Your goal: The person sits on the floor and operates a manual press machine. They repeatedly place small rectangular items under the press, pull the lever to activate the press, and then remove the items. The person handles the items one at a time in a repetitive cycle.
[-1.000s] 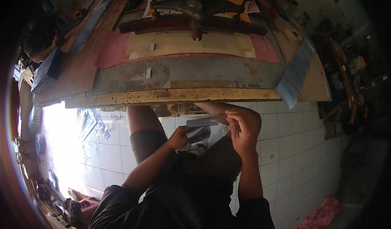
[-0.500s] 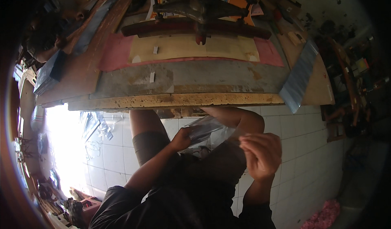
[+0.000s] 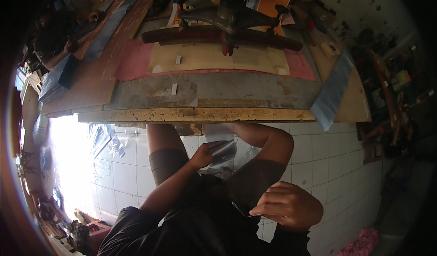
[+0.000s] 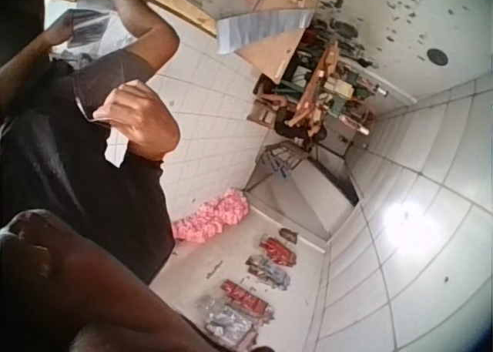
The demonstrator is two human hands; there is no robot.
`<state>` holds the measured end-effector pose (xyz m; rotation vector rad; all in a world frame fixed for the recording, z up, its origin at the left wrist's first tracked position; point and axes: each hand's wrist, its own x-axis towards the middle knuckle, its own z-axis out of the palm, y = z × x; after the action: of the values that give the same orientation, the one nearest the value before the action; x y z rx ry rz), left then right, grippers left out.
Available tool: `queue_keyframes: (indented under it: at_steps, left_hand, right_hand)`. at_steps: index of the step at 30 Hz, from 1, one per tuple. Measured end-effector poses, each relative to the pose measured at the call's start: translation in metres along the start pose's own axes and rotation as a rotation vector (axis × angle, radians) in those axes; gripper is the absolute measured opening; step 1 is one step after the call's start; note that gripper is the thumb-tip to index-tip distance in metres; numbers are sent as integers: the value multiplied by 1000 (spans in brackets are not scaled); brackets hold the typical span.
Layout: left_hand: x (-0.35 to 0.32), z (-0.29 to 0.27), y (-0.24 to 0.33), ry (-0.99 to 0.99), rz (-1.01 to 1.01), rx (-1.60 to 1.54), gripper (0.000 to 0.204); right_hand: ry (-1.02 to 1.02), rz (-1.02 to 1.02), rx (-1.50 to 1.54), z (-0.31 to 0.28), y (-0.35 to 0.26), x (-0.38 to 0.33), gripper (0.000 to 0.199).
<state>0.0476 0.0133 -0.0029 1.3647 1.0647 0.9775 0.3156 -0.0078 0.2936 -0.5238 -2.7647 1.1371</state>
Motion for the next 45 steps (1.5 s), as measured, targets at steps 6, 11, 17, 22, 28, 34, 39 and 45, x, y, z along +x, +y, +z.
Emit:
queue_keyframes:
  at_steps: [6, 11, 17, 22, 28, 34, 39, 45]
  left_hand:
    - [1, -7, -9, -5, 62, -122, 64]
    - [-4, -8, -8, -78, 0, -85, 65]
    - [-16, -16, -13, -39, 81, 41, 53]
    - [-19, -21, -5, -94, 68, 15, 58]
    - [-40, -36, -13, -148, 99, -25, 53]
    - [-40, -55, -22, -148, 123, -37, 42]
    - [-47, -54, -2, -138, 23, -241, 43]
    - [-42, -53, 7, -151, 76, -172, 43]
  right_hand:
    - [-88, -9, 71, 45, 16, 26, 12]
    - [108, 81, 13, 51, 10, 30, 13]
    - [-116, -590, 298, 24, -20, 36, 13]
    - [263, -551, -46, -31, -38, 76, 11]
    - [576, -251, -494, -90, 20, 202, 22]
    - [855, -178, -1054, -61, 123, 279, 22]
    - [639, 123, -646, -9, 120, 251, 32]
    - [566, 94, -595, -8, 146, 246, 48]
